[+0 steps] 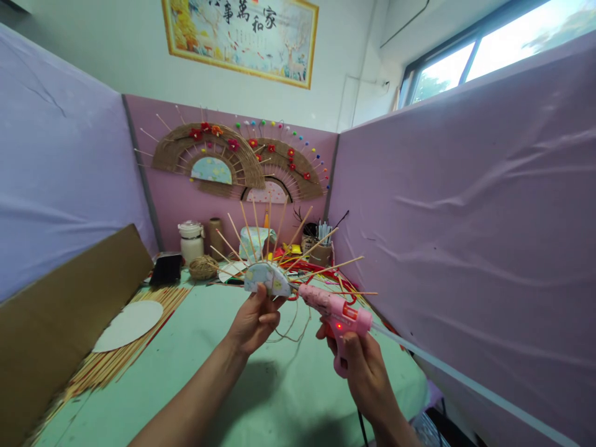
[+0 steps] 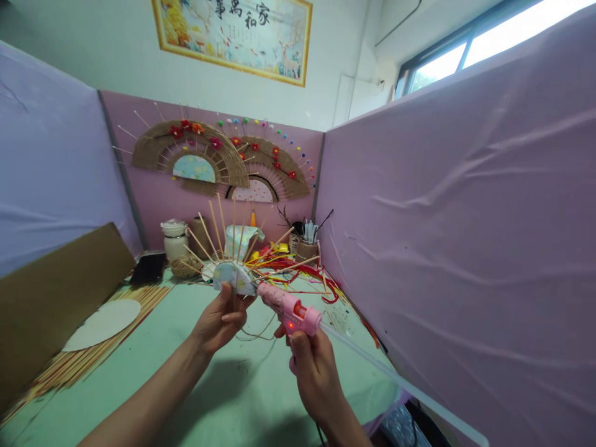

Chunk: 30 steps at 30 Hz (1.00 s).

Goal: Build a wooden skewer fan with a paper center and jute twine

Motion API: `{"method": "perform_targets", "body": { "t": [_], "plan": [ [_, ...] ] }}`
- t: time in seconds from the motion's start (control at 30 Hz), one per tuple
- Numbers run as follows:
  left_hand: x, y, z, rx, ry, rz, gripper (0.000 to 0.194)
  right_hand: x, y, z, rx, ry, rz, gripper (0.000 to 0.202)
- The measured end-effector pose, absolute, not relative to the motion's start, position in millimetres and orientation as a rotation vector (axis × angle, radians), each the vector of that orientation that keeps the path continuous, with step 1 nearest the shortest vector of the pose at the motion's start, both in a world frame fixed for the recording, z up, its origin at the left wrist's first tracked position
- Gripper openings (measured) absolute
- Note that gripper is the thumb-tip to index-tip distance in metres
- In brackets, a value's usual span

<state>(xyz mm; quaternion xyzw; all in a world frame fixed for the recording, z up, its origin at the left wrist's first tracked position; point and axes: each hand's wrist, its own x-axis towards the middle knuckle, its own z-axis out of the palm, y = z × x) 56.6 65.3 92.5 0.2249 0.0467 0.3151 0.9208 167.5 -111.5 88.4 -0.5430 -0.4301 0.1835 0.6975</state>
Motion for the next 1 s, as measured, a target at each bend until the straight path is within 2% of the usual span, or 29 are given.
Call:
{"method": "perform_targets", "body": {
  "t": [0.17,0.47,0.8,1.0],
  "plan": [
    [57.2,64.1,92.7,0.519,0.101,0.664,0.035,166.0,-108.6,92.0,-1.216,-0.951,0.422,0.053],
    [57.0,64.3,93.1,0.493,0.095,0.661,0.044,166.4,-107.4,95.6,-1.248,-0.954,0.414,0.057],
    [56.7,64.9,93.7,0.453,0.105,0.651,0.048,167.8,-109.3,87.1,-1.229,-0.939,0.426,0.052],
    [56.5,67.4,92.3,0.460,0.085,0.664,0.044,168.8,-110.6,85.1,-1.226,-0.965,0.418,0.051]
  ]
}}
